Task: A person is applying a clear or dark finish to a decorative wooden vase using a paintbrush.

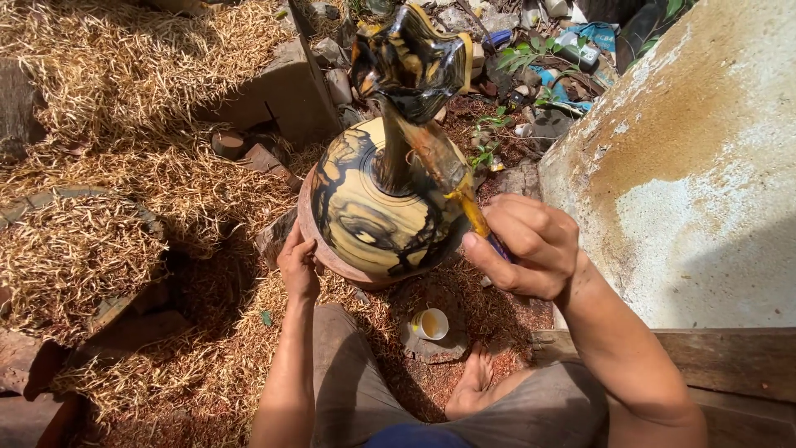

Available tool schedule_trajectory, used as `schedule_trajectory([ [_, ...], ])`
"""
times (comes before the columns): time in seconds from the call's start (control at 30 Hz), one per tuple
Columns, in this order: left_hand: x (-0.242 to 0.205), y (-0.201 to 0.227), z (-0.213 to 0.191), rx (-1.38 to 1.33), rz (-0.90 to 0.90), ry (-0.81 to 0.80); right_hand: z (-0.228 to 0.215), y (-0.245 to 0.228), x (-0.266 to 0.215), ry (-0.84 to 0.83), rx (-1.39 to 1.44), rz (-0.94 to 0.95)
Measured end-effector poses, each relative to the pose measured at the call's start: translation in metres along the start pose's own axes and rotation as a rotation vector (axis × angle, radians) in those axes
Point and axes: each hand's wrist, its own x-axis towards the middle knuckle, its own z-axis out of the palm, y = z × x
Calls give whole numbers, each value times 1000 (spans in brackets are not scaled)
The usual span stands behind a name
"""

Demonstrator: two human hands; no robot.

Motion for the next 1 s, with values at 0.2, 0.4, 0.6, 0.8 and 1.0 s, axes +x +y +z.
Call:
schedule_trajectory([
  [0.2,8,9,-2,53,-83,0,-21,-1,-23,51,44,60],
  [0.4,-33,3,15,92,-44,114,-3,2,-4,-57,181,22],
  [0.6,-59,16,22,116,-76,44,-17,-14,-21,106,104,240],
  [0.8,-64,28,35,149,-158,90,-26,-41,-15,165,101,354],
  [1.0,-69,27,46,54,-47,27,-13,-11,3,53,125,269],
])
